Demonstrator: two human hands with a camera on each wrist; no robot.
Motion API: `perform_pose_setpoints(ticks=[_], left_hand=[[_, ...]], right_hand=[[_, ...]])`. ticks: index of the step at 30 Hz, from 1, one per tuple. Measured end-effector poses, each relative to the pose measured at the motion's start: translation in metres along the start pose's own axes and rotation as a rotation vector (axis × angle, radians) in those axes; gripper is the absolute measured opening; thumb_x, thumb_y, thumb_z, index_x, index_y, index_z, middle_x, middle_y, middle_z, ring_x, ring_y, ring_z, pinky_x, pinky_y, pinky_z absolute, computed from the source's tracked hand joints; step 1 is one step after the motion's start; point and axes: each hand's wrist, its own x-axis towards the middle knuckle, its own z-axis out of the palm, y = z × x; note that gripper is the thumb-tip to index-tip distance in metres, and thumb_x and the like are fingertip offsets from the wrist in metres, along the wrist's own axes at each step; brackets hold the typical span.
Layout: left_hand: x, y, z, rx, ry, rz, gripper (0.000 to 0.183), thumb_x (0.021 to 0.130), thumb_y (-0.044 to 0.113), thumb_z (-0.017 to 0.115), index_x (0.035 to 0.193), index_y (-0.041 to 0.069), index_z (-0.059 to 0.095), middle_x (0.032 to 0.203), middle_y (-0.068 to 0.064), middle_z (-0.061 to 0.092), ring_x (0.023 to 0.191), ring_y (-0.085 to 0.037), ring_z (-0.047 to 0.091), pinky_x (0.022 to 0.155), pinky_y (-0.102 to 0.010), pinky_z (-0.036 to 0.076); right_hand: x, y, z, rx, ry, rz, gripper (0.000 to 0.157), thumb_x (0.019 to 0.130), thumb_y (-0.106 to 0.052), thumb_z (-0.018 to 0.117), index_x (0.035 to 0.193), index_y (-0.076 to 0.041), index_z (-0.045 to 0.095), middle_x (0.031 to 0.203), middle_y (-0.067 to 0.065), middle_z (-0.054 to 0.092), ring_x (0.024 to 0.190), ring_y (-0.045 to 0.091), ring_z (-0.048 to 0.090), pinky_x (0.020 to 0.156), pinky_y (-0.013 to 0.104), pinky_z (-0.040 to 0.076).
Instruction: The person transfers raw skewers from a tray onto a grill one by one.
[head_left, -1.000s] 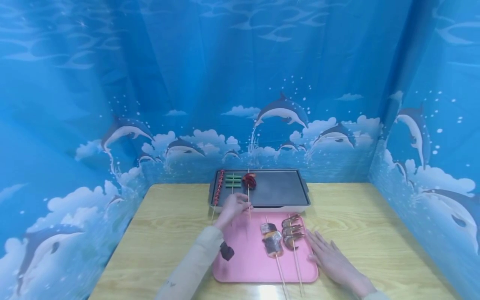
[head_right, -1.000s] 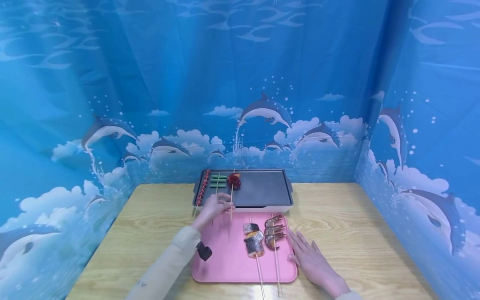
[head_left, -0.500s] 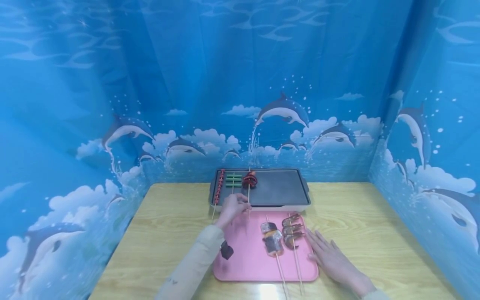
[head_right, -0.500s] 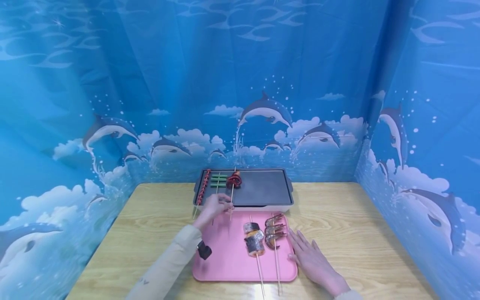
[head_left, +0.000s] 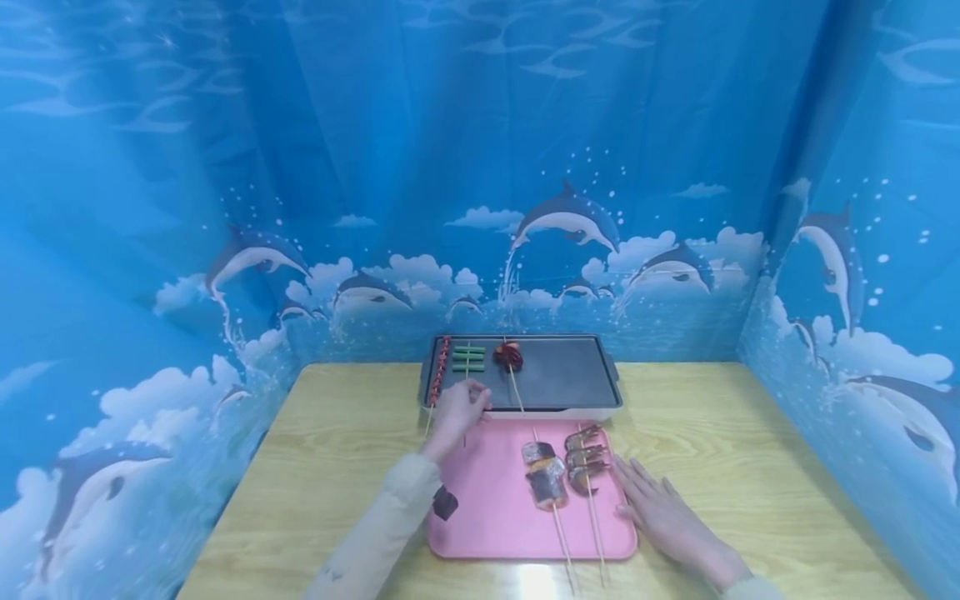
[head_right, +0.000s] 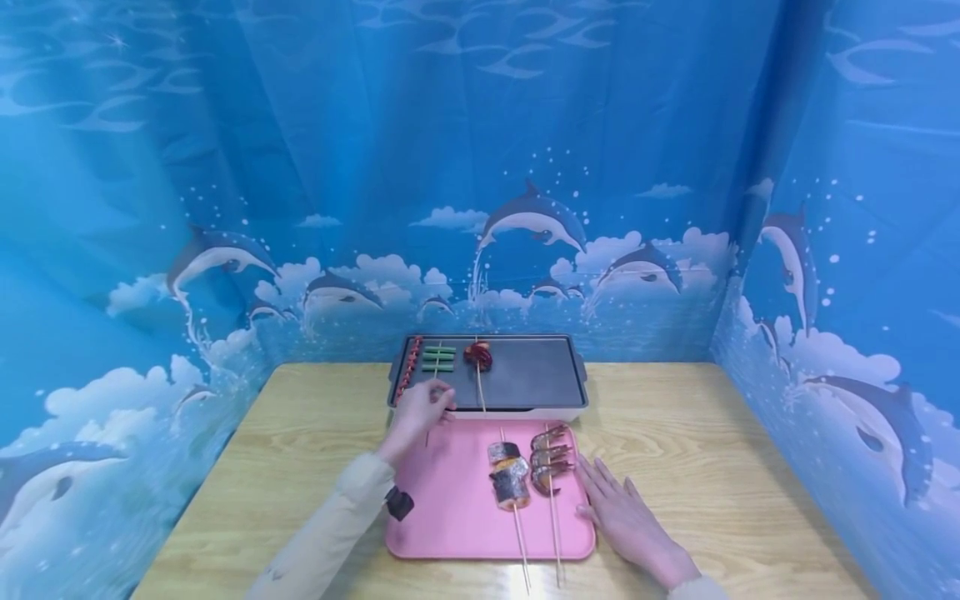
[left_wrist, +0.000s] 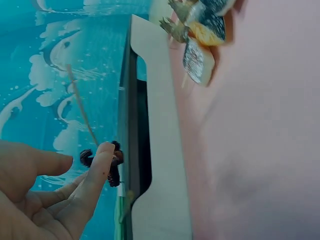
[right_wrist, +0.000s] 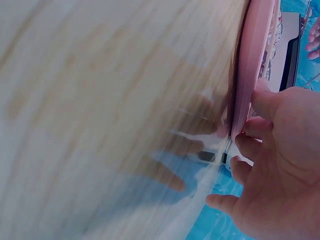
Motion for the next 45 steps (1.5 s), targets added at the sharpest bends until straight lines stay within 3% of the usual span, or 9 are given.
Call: perform_pose_setpoints(ticks=[4, 10, 16, 20, 25, 34, 40, 45], left_hand=[[-0.007, 0.001, -0.002, -0.030, -0.009, -0.001, 0.025, 0.103, 0.020, 0.060, 0.119, 0.002, 0.066, 0.086, -0.005, 0.074, 0.075, -0.023, 0.075, 0.058, -0.029, 0.060], [-0.026, 0.005, 0.002, -0.176, -0.077, 0.019, 0.020, 0.102, 0.013, 0.059, 0.114, -0.002, 0.066, 0.090, -0.015, 0.073, 0.067, -0.016, 0.071, 0.068, -0.040, 0.064], [-0.050, 0.007, 0.019, -0.225, -0.130, 0.051, 0.018, 0.101, 0.011, 0.062, 0.111, -0.002, 0.067, 0.086, -0.009, 0.073, 0.067, -0.015, 0.073, 0.063, -0.032, 0.064], [-0.066, 0.004, 0.036, -0.238, -0.184, 0.053, 0.017, 0.098, 0.009, 0.064, 0.110, -0.003, 0.069, 0.083, -0.009, 0.074, 0.065, -0.016, 0.072, 0.060, -0.034, 0.063], [-0.083, -0.004, 0.057, -0.252, -0.272, 0.017, 0.014, 0.097, 0.010, 0.065, 0.103, -0.001, 0.072, 0.075, -0.005, 0.073, 0.063, -0.016, 0.071, 0.057, -0.031, 0.062], [-0.109, -0.012, 0.084, -0.366, -0.448, -0.118, 0.019, 0.097, 0.016, 0.066, 0.088, 0.002, 0.074, 0.070, -0.007, 0.072, 0.062, -0.019, 0.072, 0.056, -0.030, 0.062], [-0.114, -0.015, 0.094, -0.476, -0.502, -0.172, 0.014, 0.095, 0.008, 0.066, 0.094, -0.003, 0.074, 0.075, -0.012, 0.074, 0.069, -0.024, 0.075, 0.061, -0.029, 0.063], [-0.119, -0.017, 0.098, -0.511, -0.498, -0.190, 0.008, 0.090, 0.005, 0.072, 0.094, -0.001, 0.075, 0.078, -0.011, 0.076, 0.068, -0.018, 0.074, 0.062, -0.027, 0.063]], right_hand=[[-0.001, 0.000, 0.000, -0.002, 0.009, -0.005, 0.059, 0.104, -0.031, 0.055, 0.153, -0.001, 0.039, 0.160, 0.019, 0.034, 0.146, 0.047, 0.030, 0.110, 0.078, 0.024], [-0.002, 0.000, -0.001, 0.006, 0.008, 0.000, 0.059, 0.104, -0.032, 0.054, 0.153, -0.001, 0.040, 0.159, 0.019, 0.035, 0.146, 0.047, 0.030, 0.109, 0.078, 0.024], [-0.001, 0.001, 0.000, -0.006, 0.011, 0.004, 0.059, 0.104, -0.031, 0.055, 0.152, 0.000, 0.040, 0.159, 0.020, 0.035, 0.145, 0.047, 0.030, 0.109, 0.079, 0.024], [-0.001, 0.002, 0.001, -0.013, 0.008, 0.010, 0.059, 0.104, -0.031, 0.055, 0.153, -0.001, 0.040, 0.159, 0.019, 0.035, 0.146, 0.047, 0.030, 0.109, 0.078, 0.024], [0.000, 0.002, 0.002, -0.018, 0.010, 0.009, 0.059, 0.104, -0.031, 0.055, 0.153, -0.001, 0.039, 0.160, 0.019, 0.034, 0.146, 0.047, 0.030, 0.109, 0.078, 0.024], [0.000, 0.001, 0.001, -0.014, 0.011, 0.006, 0.059, 0.104, -0.031, 0.055, 0.153, -0.001, 0.040, 0.160, 0.019, 0.034, 0.146, 0.047, 0.029, 0.109, 0.078, 0.024], [-0.001, 0.000, 0.002, -0.007, 0.025, -0.011, 0.059, 0.104, -0.031, 0.055, 0.152, 0.000, 0.041, 0.159, 0.019, 0.035, 0.145, 0.048, 0.031, 0.109, 0.078, 0.025], [-0.001, 0.000, 0.002, -0.009, 0.024, -0.009, 0.059, 0.104, -0.031, 0.056, 0.152, -0.001, 0.041, 0.159, 0.019, 0.035, 0.145, 0.048, 0.030, 0.109, 0.078, 0.025]])
